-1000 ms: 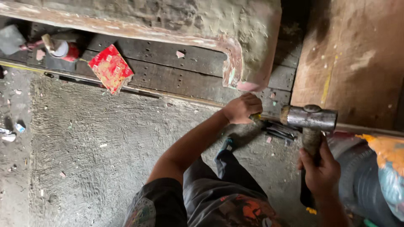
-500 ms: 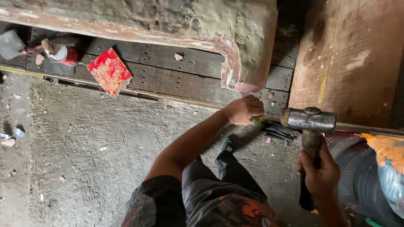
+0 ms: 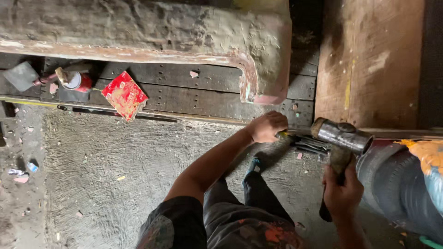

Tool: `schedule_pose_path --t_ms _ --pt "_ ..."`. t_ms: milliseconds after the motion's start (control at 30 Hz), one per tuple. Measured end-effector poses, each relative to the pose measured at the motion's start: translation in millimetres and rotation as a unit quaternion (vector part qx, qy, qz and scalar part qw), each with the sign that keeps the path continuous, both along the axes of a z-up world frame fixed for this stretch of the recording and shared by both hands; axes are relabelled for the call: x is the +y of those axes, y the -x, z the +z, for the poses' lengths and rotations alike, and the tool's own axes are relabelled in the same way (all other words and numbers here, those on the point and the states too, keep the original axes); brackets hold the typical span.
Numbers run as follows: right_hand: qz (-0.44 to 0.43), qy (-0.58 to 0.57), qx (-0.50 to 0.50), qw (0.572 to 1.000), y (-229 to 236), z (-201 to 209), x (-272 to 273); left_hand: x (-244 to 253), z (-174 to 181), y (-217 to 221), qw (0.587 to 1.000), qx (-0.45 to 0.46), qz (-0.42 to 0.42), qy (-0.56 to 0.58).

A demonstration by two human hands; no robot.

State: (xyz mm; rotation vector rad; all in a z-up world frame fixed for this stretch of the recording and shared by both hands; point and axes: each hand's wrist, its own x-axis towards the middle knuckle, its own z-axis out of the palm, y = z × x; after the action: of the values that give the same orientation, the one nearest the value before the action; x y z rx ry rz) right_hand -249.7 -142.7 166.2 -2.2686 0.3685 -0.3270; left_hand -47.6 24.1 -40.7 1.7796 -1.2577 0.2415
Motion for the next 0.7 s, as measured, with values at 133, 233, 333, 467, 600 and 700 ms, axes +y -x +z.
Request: schedule_pose_path --t_ms 133,233,333,467,600,700 --pt "0.002 -0.009 -0.010 1.000 5 -1 4 10 7 -5 0.999 -0.044 0.017 0.006" --pt "-0.021 -0.023 0.048 0.998 12 -10 8 18 13 -7 0.998 -0.051 0.025 0.006" --pt "-0.032 -0.083 0.030 0.996 18 -19 11 27 19 -13 0.999 -0.043 0.014 -0.004" --pt "-0.024 -0.051 0.046 0.997 25 -26 11 27 24 -11 0.999 -0.038 0.002 -0.003" --pt "-0.013 -0.065 0.013 0.998 16 -36 13 30 29 -14 0.999 -0.029 -0.010 0.020" --pt "-0.011 -0.050 0.023 0.998 16 -38 13 31 26 -14 0.999 -0.024 -0.022 0.018"
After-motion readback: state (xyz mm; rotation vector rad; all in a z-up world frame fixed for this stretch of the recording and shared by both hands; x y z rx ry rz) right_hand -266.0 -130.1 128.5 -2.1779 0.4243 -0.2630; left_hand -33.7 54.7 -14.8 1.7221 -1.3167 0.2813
